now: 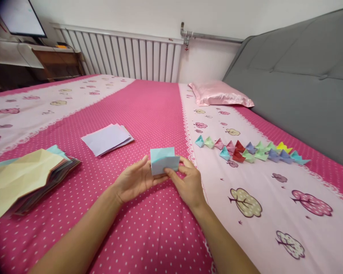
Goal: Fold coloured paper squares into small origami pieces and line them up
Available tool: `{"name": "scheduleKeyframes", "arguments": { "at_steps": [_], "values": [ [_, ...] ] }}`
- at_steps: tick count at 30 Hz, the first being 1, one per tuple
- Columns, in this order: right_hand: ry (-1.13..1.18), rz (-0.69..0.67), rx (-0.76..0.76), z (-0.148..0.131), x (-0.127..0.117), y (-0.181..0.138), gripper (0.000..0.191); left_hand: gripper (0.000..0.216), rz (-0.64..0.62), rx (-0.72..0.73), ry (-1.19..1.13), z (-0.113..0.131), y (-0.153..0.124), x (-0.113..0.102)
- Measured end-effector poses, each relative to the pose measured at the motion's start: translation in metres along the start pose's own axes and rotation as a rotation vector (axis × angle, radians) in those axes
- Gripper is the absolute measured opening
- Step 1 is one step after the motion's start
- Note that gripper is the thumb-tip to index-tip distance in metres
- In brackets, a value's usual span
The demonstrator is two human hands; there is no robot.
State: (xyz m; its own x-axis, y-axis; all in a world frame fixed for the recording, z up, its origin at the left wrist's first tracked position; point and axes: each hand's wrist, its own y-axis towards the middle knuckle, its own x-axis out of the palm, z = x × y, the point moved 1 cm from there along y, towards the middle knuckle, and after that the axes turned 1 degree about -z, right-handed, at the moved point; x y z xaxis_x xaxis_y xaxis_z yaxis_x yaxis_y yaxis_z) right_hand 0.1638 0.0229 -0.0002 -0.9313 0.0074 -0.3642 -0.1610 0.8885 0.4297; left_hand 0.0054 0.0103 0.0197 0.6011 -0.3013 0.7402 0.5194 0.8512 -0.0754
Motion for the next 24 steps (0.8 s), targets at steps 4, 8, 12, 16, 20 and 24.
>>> {"name": "scheduleKeyframes", "arguments": {
  "at_steps": [4, 8, 12, 16, 20, 24],
  "values": [
    [0.03, 0.023, 0.077, -0.006, 0.003, -0.003, 0.018, 0.032, -0.018, 0.088, 0.164, -0.007, 0.002, 0.0],
    [0.029, 0.038, 0.104, -0.009, 0.005, -0.005, 0.019, 0.023, 0.058, 0.111, 0.154, -0.013, 0.006, -0.001],
    [0.042, 0.062, 0.13, -0.013, 0.008, -0.008, 0.02, 0.018, 0.109, 0.095, 0.127, -0.013, 0.008, 0.0],
    [0.087, 0.081, 0.203, -0.014, 0.01, -0.011, 0.02, 0.015, 0.12, 0.092, 0.136, -0.013, 0.008, 0.001],
    [0.22, 0.167, 0.308, -0.01, 0.011, -0.011, 0.029, 0.018, 0.105, 0.095, 0.145, -0.013, 0.007, 0.001],
    [0.369, 0.187, 0.293, -0.011, 0.012, -0.009, 0.045, 0.021, 0.041, 0.074, 0.198, -0.013, 0.005, 0.0]
  ]
}}
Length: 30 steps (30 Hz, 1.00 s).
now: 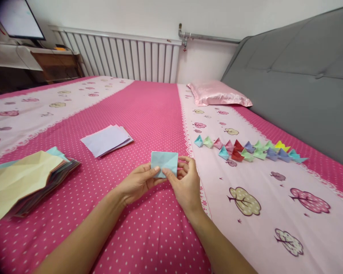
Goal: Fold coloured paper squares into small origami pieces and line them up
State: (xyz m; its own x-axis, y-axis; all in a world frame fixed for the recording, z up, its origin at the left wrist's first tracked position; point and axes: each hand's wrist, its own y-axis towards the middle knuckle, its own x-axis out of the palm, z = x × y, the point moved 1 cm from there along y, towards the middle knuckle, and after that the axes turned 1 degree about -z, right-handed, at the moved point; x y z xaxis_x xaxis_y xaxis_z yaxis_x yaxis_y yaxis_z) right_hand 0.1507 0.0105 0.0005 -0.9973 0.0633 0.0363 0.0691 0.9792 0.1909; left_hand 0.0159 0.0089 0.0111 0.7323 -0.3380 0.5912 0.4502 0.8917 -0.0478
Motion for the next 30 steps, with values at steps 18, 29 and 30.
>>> {"name": "scheduleKeyframes", "arguments": {
  "at_steps": [18, 29, 30],
  "values": [
    [-0.008, -0.456, 0.344, -0.016, -0.026, 0.011, 0.023, 0.016, -0.143, -0.312, 0.347, -0.002, -0.009, -0.005],
    [-0.037, -0.391, 0.209, -0.016, -0.016, 0.008, 0.02, 0.026, -0.207, -0.298, 0.401, -0.003, -0.005, -0.005],
    [-0.026, -0.325, 0.183, -0.015, -0.016, 0.008, 0.021, 0.027, -0.159, -0.245, 0.392, -0.003, -0.004, -0.005]
  ]
}}
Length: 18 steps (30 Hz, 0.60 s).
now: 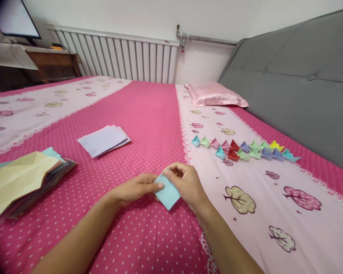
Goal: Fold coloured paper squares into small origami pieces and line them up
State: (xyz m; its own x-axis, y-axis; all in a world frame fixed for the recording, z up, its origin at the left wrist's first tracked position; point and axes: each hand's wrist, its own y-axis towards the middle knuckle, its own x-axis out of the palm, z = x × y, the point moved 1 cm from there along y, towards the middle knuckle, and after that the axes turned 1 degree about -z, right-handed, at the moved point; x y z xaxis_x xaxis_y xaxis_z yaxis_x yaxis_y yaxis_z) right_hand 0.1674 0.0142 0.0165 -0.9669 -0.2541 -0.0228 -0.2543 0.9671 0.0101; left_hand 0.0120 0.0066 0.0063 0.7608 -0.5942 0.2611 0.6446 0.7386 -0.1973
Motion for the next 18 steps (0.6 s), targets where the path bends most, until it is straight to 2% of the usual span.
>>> {"name": "scheduleKeyframes", "arguments": {
  "at_steps": [4, 7, 11, 18],
  "values": [
    [0.078, 0.217, -0.084, 0.0029, 0.0033, 0.0011, 0.022, 0.029, 0.319, 0.165, -0.03, 0.0028, 0.0047, -0.0045],
    [0.123, 0.283, -0.117, 0.0053, 0.0069, 0.0014, 0.021, 0.031, 0.453, 0.223, -0.042, 0.0032, 0.0063, -0.0072],
    [0.184, 0.338, -0.121, 0.0079, 0.0076, 0.0025, 0.02, 0.034, 0.453, 0.243, -0.027, 0.0031, 0.0072, -0.0058],
    [0.222, 0.342, -0.112, 0.0103, 0.0071, 0.0045, 0.02, 0.03, 0.465, 0.256, 0.001, 0.0045, 0.0072, -0.0043]
  ]
}}
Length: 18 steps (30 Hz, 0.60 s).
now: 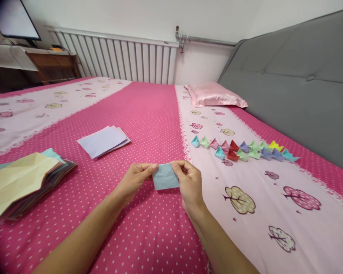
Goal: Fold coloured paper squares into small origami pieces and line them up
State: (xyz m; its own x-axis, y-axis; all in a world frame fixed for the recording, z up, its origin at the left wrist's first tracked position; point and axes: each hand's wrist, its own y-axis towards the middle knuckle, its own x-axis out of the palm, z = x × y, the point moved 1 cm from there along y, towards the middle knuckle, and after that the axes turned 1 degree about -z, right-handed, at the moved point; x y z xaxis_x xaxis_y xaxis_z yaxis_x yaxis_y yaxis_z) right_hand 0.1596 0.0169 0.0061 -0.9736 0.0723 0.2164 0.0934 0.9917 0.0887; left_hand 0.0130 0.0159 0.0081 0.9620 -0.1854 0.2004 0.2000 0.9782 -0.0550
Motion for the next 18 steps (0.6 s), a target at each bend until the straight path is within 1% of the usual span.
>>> {"name": "scheduleKeyframes", "arguments": {
  "at_steps": [3, 5, 11, 13, 18],
  "values": [
    [-0.015, -0.007, -0.006, 0.0003, 0.0004, -0.0008, 0.02, 0.025, 0.031, -0.01, 0.009, 0.002, 0.0001, -0.0003],
    [-0.003, 0.001, -0.01, 0.0, 0.0, -0.0014, 0.021, 0.023, 0.028, -0.025, 0.007, 0.0029, -0.0004, 0.0002],
    [0.068, 0.072, -0.017, -0.0014, -0.0032, -0.0004, 0.021, 0.026, -0.05, -0.022, 0.023, 0.0035, -0.0033, 0.0014],
    [0.08, 0.085, -0.013, -0.0016, -0.0032, 0.0004, 0.021, 0.026, -0.059, -0.015, 0.035, 0.0032, -0.0036, 0.0006],
    [0.126, 0.046, 0.038, -0.0026, -0.0005, -0.0003, 0.021, 0.026, -0.059, 0.004, 0.047, 0.0026, -0.0032, -0.0013]
  ]
}}
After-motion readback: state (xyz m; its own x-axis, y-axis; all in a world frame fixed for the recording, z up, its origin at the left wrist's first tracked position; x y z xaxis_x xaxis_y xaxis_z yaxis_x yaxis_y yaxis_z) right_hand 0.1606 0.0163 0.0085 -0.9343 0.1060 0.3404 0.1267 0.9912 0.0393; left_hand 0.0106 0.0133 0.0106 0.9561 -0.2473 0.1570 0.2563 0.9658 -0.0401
